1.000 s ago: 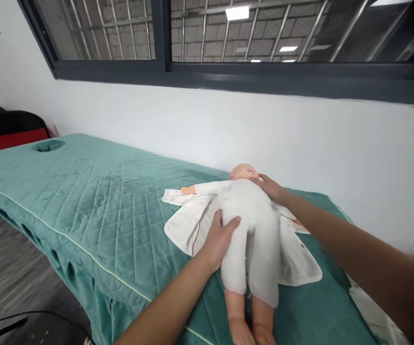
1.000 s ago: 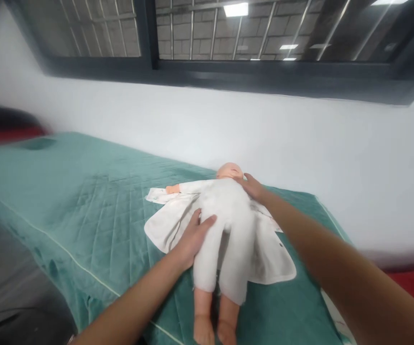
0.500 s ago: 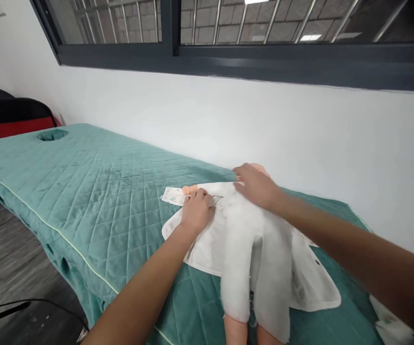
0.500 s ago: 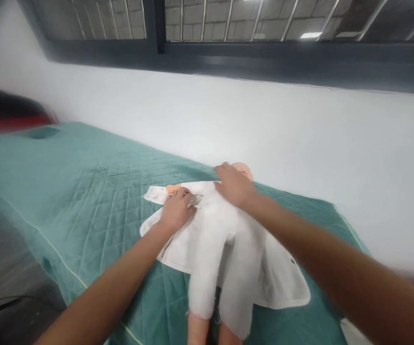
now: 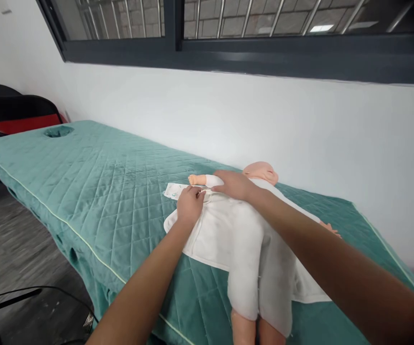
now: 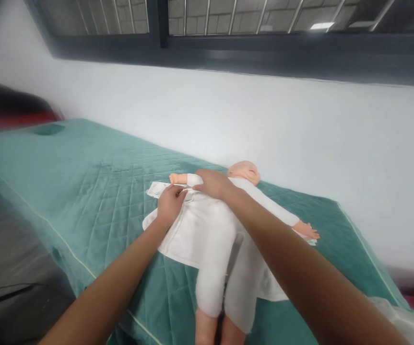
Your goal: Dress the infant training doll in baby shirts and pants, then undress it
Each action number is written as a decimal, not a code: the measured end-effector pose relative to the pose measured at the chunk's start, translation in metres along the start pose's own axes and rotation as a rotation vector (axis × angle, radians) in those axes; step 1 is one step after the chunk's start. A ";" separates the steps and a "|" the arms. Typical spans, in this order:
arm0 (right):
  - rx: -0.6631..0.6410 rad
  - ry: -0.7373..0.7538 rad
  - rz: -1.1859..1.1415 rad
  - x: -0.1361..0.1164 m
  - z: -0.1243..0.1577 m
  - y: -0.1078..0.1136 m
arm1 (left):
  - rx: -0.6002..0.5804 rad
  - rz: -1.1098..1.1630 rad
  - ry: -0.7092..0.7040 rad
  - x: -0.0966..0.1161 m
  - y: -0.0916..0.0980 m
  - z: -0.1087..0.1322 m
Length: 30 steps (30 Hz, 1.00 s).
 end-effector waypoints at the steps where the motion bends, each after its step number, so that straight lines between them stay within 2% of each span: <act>1: 0.007 0.032 -0.052 0.000 0.006 0.002 | 0.014 0.091 0.037 -0.006 0.002 0.000; 3: -0.001 0.101 -0.126 -0.004 0.017 0.003 | 0.036 0.240 0.068 -0.012 0.005 0.001; 6: -0.028 0.145 -0.117 -0.012 0.028 0.000 | 0.065 0.337 0.033 -0.011 0.011 0.003; 9: -0.020 0.107 -0.069 -0.013 0.033 -0.001 | 0.080 0.372 0.033 -0.010 0.016 0.006; 16: -0.024 0.029 0.122 -0.006 0.035 -0.008 | 0.128 0.437 0.168 -0.021 0.019 0.006; 20: -0.021 0.004 0.151 -0.005 0.035 -0.014 | 0.120 0.446 0.181 -0.024 0.019 0.005; 25: -0.031 -0.023 0.184 -0.005 0.029 -0.022 | 0.126 0.366 0.120 -0.014 0.021 0.008; 30: -0.043 -0.045 0.201 -0.004 0.026 -0.025 | 0.102 0.003 -0.068 0.011 0.014 0.010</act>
Point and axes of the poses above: each hand's wrist, its own z-axis away from the middle knuckle, its own y-axis out of the back of the hand, x = y × z, the point moved 8 cm from there along -z, towards the middle knuckle, and after that the axes turned 9 degrees about -x, right-handed, at the moved point
